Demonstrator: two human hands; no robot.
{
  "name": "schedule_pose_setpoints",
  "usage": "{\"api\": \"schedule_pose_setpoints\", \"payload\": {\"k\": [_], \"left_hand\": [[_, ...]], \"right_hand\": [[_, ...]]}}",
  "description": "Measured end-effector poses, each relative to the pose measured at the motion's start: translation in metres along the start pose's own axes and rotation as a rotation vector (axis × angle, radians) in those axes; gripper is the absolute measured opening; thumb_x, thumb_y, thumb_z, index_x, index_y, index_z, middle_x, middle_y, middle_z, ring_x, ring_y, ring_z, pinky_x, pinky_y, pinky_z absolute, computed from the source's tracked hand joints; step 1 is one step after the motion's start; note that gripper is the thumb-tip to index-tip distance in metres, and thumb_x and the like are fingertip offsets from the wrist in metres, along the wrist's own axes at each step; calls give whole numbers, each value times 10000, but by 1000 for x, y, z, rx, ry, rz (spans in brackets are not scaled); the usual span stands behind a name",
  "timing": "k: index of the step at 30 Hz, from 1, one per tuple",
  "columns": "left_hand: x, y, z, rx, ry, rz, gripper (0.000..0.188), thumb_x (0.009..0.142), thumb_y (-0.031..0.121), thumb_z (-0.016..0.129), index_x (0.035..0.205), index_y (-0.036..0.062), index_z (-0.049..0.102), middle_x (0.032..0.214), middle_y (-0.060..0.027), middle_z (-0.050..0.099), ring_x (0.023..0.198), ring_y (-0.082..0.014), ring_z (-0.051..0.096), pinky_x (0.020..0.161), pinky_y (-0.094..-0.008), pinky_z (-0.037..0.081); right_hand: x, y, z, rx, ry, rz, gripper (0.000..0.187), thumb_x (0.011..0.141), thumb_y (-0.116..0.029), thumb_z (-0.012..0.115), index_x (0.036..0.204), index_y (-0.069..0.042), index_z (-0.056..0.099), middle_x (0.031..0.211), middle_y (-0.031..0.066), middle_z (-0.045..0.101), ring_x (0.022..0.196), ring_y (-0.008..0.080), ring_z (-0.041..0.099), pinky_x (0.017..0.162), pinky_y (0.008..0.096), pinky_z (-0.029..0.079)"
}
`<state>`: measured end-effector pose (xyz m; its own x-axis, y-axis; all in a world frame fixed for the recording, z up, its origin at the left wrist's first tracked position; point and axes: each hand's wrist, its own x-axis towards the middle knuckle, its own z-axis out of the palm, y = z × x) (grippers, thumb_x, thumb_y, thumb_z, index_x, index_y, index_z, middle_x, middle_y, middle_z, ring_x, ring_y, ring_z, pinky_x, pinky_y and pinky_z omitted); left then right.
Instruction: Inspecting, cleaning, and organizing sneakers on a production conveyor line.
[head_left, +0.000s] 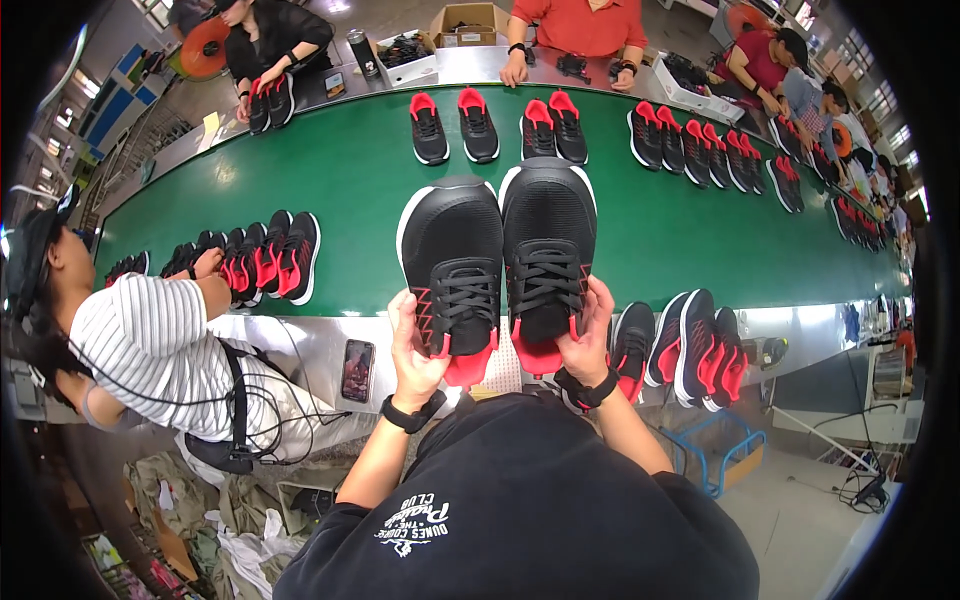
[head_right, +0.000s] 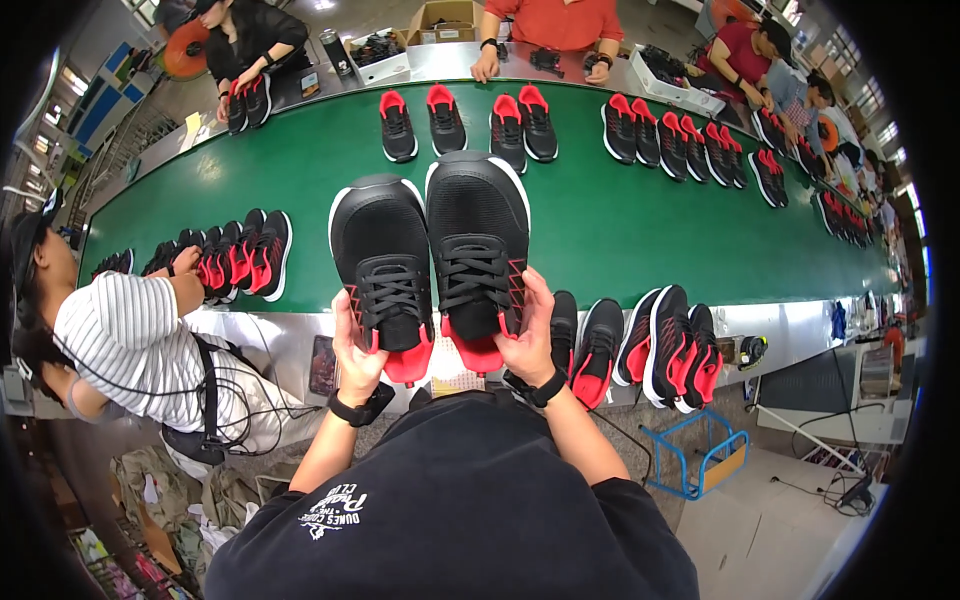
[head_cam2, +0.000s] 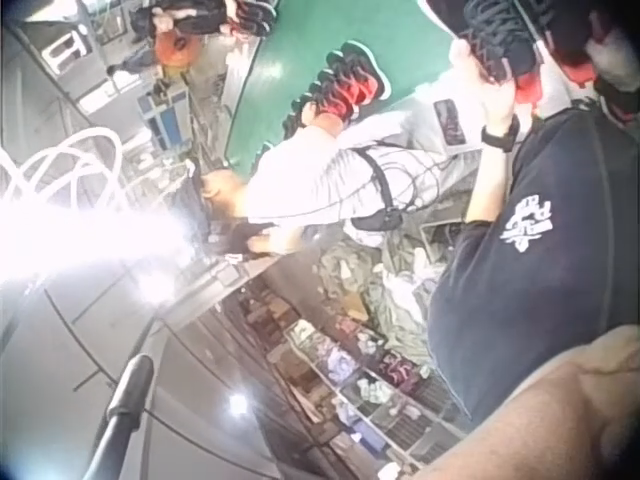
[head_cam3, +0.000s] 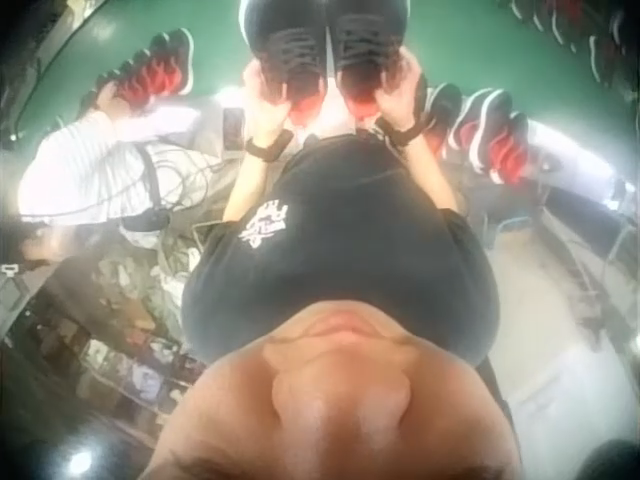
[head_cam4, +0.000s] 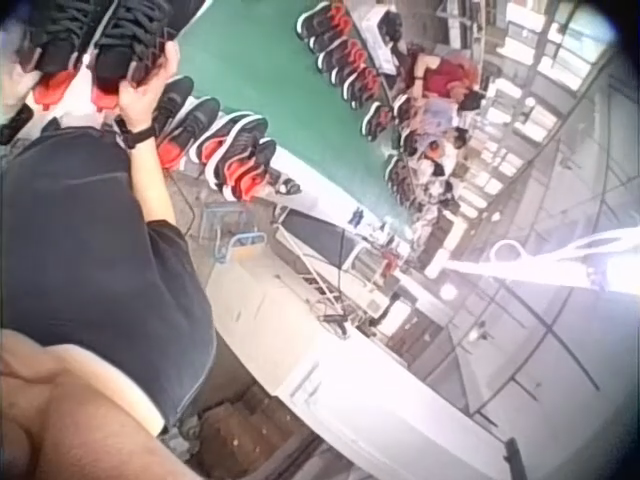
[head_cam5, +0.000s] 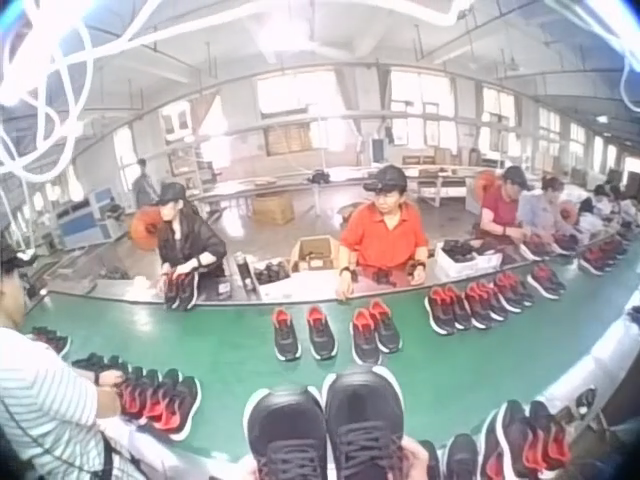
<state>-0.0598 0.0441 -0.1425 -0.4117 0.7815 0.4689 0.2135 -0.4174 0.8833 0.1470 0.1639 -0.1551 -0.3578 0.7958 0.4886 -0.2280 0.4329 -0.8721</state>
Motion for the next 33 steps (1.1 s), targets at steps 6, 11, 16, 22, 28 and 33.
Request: {"api": "schedule_pose_setpoints", "payload": {"k": [6,11,16,22,28,33], "left_hand": [[-27,6,-4,17,115,81,880,683,-44,689,1435,193,298,1346,-171,315,1232,-277,399,1009,-367,353],[-39,22,-10,183,194,63,818,666,-38,676,1404,109,355,1312,-167,345,1214,-289,401,1025,-361,329],[-53,24,-17,626,203,-212,816,599,43,706,1362,99,423,1142,-175,404,1116,-322,426,977,-385,366],[-133,-83,-22,794,71,-543,752,640,104,722,1341,139,453,1200,-229,399,1152,-373,408,987,-435,322],[-145,-109,-32,576,14,-592,810,723,264,771,1384,39,360,1091,-179,468,1011,-274,486,869,-370,428],[-156,-158,-74,324,-168,-789,726,870,402,616,1419,47,300,1143,-139,514,945,-196,534,847,-309,445]], "right_hand": [[-9,-15,15,116,-34,-77,857,595,153,556,1347,-125,252,1378,178,283,1282,314,355,1070,409,290],[-21,-23,19,-56,-9,-80,828,583,52,622,1335,-119,320,1343,195,321,1233,336,389,1034,421,326],[-35,-18,27,-595,-183,15,759,584,-115,694,1307,-107,464,1265,220,376,1166,374,411,996,423,346],[-109,87,46,-736,-357,305,800,600,-144,717,1348,-147,435,1194,232,402,1110,393,433,953,414,379],[-114,106,41,-570,-372,465,902,681,-335,788,1392,-48,312,1079,192,485,1023,336,493,906,395,408],[-110,148,26,-264,-480,875,741,895,-445,559,1403,17,284,1292,232,471,1230,284,440,990,346,372]]}}
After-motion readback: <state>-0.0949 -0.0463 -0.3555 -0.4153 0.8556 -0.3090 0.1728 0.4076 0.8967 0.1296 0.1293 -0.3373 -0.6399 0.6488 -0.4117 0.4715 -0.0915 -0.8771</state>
